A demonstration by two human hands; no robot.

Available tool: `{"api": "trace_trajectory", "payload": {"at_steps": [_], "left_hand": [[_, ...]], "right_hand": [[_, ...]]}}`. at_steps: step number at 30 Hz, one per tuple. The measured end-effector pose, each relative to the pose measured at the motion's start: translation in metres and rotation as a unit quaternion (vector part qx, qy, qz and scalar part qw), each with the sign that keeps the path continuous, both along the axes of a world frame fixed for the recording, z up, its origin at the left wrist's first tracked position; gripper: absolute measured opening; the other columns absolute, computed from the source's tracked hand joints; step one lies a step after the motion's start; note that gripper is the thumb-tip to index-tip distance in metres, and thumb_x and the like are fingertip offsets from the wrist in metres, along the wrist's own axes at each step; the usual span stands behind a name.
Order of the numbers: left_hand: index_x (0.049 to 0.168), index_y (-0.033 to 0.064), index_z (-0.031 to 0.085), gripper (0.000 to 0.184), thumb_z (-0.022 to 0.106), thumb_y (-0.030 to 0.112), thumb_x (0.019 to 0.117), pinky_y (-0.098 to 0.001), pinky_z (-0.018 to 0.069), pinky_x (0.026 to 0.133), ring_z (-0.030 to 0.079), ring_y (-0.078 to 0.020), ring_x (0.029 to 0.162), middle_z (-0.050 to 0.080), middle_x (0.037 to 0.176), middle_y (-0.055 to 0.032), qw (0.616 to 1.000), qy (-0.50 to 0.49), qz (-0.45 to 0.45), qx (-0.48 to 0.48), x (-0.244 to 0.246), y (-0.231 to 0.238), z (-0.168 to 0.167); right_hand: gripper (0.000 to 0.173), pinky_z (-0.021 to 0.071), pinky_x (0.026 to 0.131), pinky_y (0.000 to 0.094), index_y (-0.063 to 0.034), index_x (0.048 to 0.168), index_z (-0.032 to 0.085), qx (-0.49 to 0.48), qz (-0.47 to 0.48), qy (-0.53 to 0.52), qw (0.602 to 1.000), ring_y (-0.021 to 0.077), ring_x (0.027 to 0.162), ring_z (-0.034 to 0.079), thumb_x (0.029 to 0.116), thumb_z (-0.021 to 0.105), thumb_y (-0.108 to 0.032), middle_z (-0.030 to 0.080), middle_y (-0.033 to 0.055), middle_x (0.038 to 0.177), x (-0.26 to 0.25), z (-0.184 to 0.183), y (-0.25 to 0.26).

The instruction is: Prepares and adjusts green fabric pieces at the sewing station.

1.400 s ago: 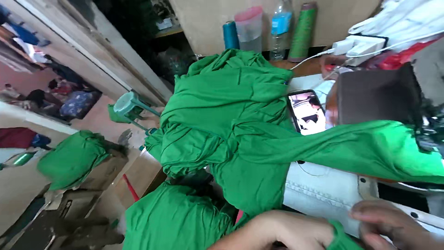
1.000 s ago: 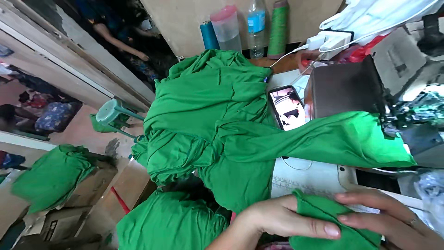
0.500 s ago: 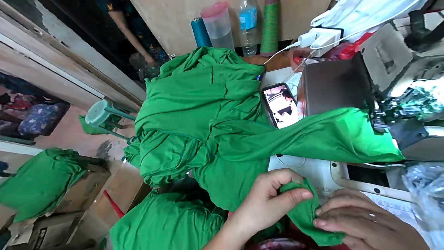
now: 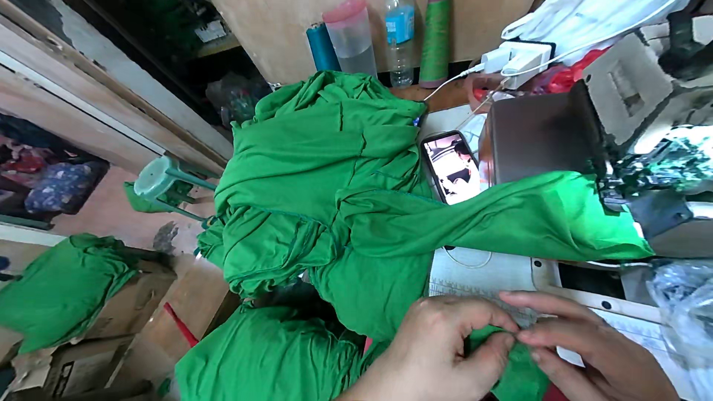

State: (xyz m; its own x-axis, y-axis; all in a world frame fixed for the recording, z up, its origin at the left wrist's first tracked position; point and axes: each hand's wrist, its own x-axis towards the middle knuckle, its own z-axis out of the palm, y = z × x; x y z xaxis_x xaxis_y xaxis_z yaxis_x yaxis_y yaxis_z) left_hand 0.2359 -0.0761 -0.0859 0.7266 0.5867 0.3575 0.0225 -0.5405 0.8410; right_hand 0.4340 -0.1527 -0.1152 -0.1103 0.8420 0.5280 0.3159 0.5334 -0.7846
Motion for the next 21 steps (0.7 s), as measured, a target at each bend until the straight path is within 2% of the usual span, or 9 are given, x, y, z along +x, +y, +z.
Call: {"api": "trace_trajectory", "payload": {"at_steps": [2,4,5,7,9,11,15,18,21], "left_hand": [[0.1,-0.0011,0.072,0.015,0.059,0.005,0.096,-0.0272,0.0563,0.074,0.07,-0.0123,0.081,0.073,0.089,-0.0105,1.0,0.017,0.011,0.024,0.0,-0.001,0.0],[0.099,0.0003,0.073,0.015,0.059,0.005,0.095,-0.028,0.0565,0.074,0.069,-0.0137,0.079,0.073,0.087,-0.0098,0.998,0.029,0.021,0.043,0.0,-0.002,0.0],[0.099,0.0007,0.073,0.015,0.059,0.005,0.0947,-0.0285,0.0564,0.076,0.07,-0.0144,0.08,0.074,0.087,-0.0094,0.998,0.031,0.024,0.049,0.0,-0.002,-0.001],[0.1,0.0027,0.073,0.013,0.063,0.009,0.0947,-0.0283,0.0535,0.08,0.068,-0.014,0.081,0.073,0.085,-0.0068,0.997,0.029,0.035,0.055,0.0,-0.002,-0.001],[0.104,0.0061,0.07,0.015,0.067,0.019,0.0969,-0.0293,0.0472,0.08,0.061,-0.0121,0.076,0.068,0.078,-0.0024,0.996,0.027,0.035,0.072,0.0,-0.002,0.001],[0.104,0.0086,0.072,0.02,0.065,0.026,0.1,-0.03,0.0391,0.079,0.054,-0.0123,0.073,0.065,0.074,-0.0008,0.995,0.025,0.001,0.098,-0.002,-0.001,0.004],[0.096,0.0101,0.076,0.025,0.062,0.03,0.1019,-0.0328,0.0496,0.074,0.065,-0.018,0.076,0.071,0.078,-0.0034,0.982,0.106,-0.085,0.129,-0.01,0.001,0.008],[0.109,0.006,0.072,0.036,0.066,0.039,0.0966,-0.0401,0.0587,0.078,0.071,-0.0223,0.091,0.073,0.099,-0.0094,0.97,0.201,-0.065,0.117,-0.013,0.003,0.003],[0.1,0.0029,0.068,0.035,0.064,0.036,0.0917,-0.04,0.0578,0.066,0.07,-0.0232,0.083,0.069,0.096,-0.0116,0.971,0.199,-0.012,0.132,-0.005,0.0,-0.003]], "right_hand": [[0.024,0.0505,0.098,0.0144,-0.0123,0.13,0.054,-0.059,0.005,0.016,0.998,-0.0057,0.118,0.059,0.1069,0.053,-0.019,0.066,-0.003,0.13,0.0,0.0,-0.003],[0.035,0.0507,0.082,0.0131,-0.0039,0.138,0.051,-0.105,0.005,0.007,0.994,-0.0037,0.091,0.062,0.1061,0.052,-0.018,0.07,0.0068,0.108,0.0,0.001,-0.005],[0.035,0.0512,0.078,0.0132,-0.0007,0.135,0.055,-0.12,0.003,-0.001,0.993,-0.0023,0.084,0.061,0.1051,0.053,-0.019,0.069,0.0087,0.101,0.001,0.002,-0.005],[0.024,0.0514,0.074,0.0112,0.0014,0.113,0.065,-0.138,-0.014,-0.007,0.99,-0.004,0.078,0.061,0.1014,0.058,-0.018,0.07,0.0073,0.09,0.003,0.004,-0.005],[0.016,0.0466,0.067,0.009,0.0004,0.099,0.067,-0.139,-0.029,-0.014,0.99,-0.0052,0.071,0.056,0.0971,0.061,-0.014,0.066,0.0052,0.081,0.006,0.004,-0.005],[0.015,0.0477,0.065,0.01,-0.0005,0.099,0.067,-0.129,-0.035,-0.009,0.991,-0.0037,0.071,0.057,0.0973,0.063,-0.015,0.067,0.0066,0.086,0.008,0.003,-0.005],[0.013,0.0552,0.079,0.0125,-0.0056,0.108,0.066,-0.09,-0.053,0.015,0.994,-0.0048,0.096,0.066,0.1012,0.061,-0.015,0.072,0.0041,0.121,0.009,0.006,-0.009],[0.015,0.0531,0.085,0.0125,-0.0034,0.106,0.064,-0.037,-0.067,-0.046,0.996,0.0003,0.103,0.066,0.1035,0.06,-0.018,0.071,0.0092,0.113,0.005,0.014,-0.012],[0.015,0.0487,0.08,0.0099,-0.0019,0.1,0.068,-0.003,-0.085,-0.102,0.991,0.0061,0.091,0.063,0.1008,0.062,-0.015,0.067,0.0142,0.097,-0.006,0.018,-0.013]]}}
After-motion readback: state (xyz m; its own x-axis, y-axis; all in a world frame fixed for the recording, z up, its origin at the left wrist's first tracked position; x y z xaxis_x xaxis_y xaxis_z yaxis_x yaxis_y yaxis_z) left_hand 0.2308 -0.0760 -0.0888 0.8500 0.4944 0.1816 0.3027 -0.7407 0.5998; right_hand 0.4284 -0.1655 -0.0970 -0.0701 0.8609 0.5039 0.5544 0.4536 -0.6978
